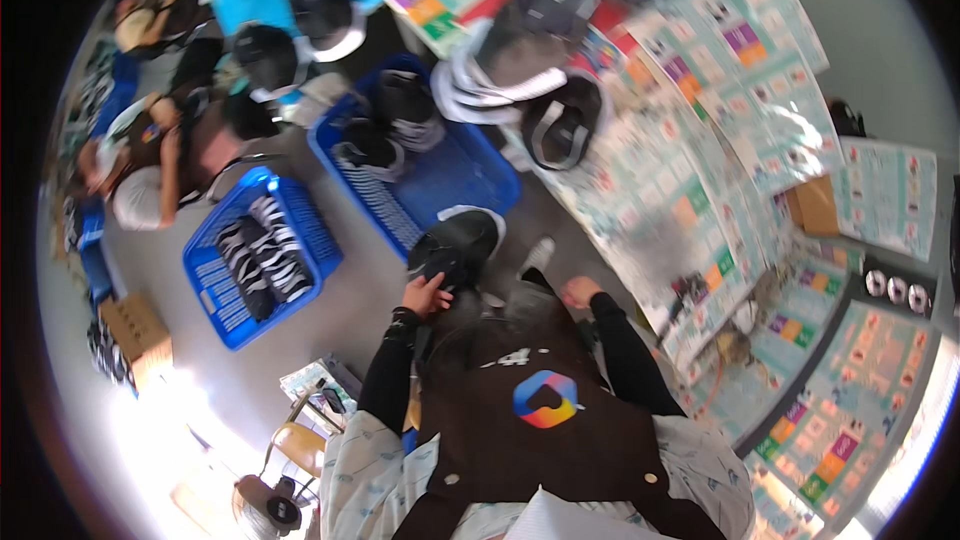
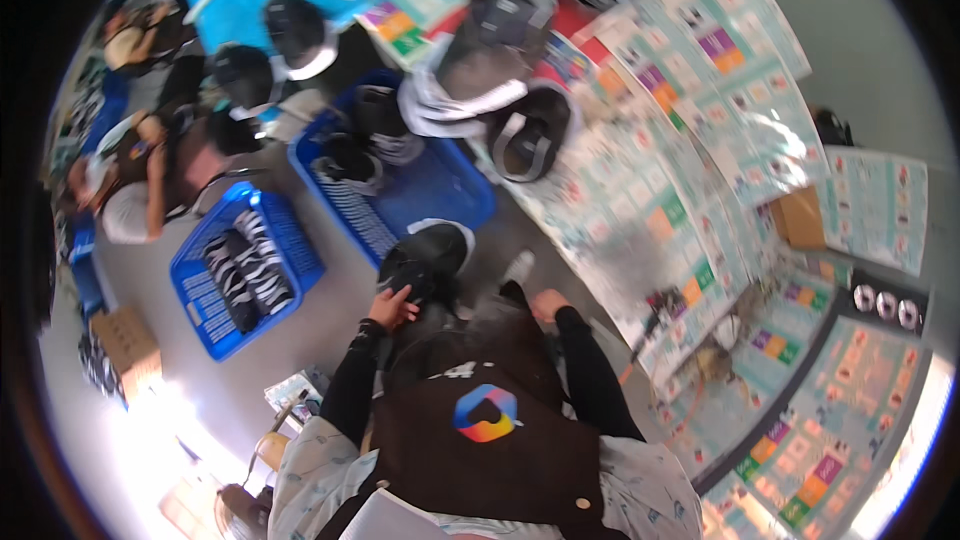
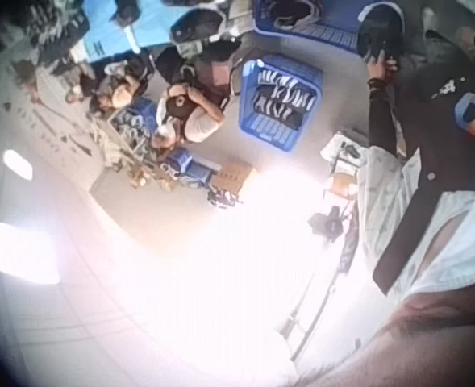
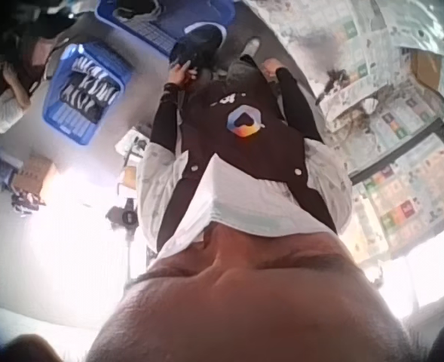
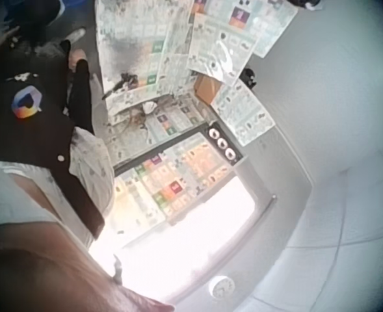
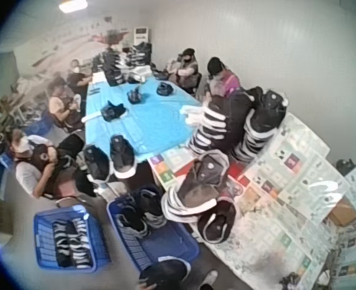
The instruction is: The person cleans shoe components using a specialized air-powered cleaning tool. They pick up a shoe upper from a basket, hold it against the workbench, and spray compressed air inside and around the outer surfaces to remove debris before placing the cleaned component into a separate basket and moving a large box.
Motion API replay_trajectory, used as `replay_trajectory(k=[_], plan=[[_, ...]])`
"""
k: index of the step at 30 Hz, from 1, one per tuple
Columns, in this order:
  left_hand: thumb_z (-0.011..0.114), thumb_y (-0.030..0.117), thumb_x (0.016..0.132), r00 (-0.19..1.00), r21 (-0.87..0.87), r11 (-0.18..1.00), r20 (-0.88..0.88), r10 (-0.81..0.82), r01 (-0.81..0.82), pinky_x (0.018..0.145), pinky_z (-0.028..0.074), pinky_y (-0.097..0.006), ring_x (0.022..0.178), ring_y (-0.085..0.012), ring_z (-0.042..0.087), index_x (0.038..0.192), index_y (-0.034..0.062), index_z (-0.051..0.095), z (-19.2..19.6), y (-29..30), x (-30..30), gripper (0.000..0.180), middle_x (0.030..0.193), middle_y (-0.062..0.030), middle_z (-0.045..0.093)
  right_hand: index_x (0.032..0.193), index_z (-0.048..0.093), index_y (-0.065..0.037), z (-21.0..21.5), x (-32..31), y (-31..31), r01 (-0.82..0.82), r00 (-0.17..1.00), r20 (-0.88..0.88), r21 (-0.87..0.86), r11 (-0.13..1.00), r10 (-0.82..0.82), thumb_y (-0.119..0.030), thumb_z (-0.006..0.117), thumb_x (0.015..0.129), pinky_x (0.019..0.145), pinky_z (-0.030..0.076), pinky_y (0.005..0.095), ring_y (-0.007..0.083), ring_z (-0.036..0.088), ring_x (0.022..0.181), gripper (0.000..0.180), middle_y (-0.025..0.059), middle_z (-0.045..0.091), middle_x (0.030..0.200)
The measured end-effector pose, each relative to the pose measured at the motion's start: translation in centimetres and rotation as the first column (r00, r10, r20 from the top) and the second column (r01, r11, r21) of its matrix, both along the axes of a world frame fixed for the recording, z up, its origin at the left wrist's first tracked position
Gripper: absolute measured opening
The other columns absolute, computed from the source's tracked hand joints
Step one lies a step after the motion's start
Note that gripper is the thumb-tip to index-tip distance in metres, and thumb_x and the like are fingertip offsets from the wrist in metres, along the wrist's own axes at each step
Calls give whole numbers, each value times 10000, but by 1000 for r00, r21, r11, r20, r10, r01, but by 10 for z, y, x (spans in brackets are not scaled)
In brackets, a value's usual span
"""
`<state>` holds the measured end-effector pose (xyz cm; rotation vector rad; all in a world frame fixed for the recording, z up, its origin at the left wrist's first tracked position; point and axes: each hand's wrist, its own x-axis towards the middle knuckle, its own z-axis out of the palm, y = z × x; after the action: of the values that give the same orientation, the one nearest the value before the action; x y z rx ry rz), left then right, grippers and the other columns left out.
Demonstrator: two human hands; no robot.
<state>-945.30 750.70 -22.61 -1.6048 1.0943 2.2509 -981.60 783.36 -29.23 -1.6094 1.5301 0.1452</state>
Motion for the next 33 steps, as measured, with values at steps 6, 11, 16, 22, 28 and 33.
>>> replay_trajectory(k=[6,11,16,22,28,33], plan=[[673,386,982,858,-526,679,280,-430,512,667,558,-409,772,-293,750,1200,72,658,-47,69,11,383,838,-105,779,789,759,-82,-50,47,55,659,753,-290,339,672,-592,-232,658,827,736,542,496,393,679,820,185,183,712,846],[644,397,975,750,-610,438,567,-341,660,733,549,-508,829,-416,703,1172,145,678,-63,96,24,322,917,-190,741,898,743,-52,-35,62,76,747,649,-226,374,550,-727,-225,672,888,785,547,476,385,688,881,187,195,720,928],[607,429,986,632,-524,379,731,-259,762,739,549,-521,844,-442,698,1243,158,649,-109,107,5,376,943,-199,740,996,677,-26,-58,62,89,862,451,-223,361,357,-864,-317,673,973,783,536,468,382,678,891,292,203,707,923],[538,423,1008,403,-272,372,850,-338,887,697,549,-547,803,-422,708,1304,203,621,-116,128,-20,378,867,-203,734,987,639,-8,-66,56,91,870,451,-318,364,331,-834,-309,663,985,802,524,482,387,668,947,302,201,696,985],[543,333,994,416,-281,347,807,-419,895,679,542,-560,777,-427,701,1335,212,598,-120,135,-21,365,832,-210,723,992,630,-4,-66,52,93,800,578,-259,369,474,-774,-227,624,993,823,515,489,402,660,968,223,212,684,973],[603,238,992,746,-632,395,576,-336,666,645,523,-510,724,-394,693,1225,91,635,-117,131,15,278,770,-208,693,1008,627,-5,-36,27,77,580,720,-2,552,600,-694,-236,621,991,822,516,460,358,667,960,232,183,690,974]])
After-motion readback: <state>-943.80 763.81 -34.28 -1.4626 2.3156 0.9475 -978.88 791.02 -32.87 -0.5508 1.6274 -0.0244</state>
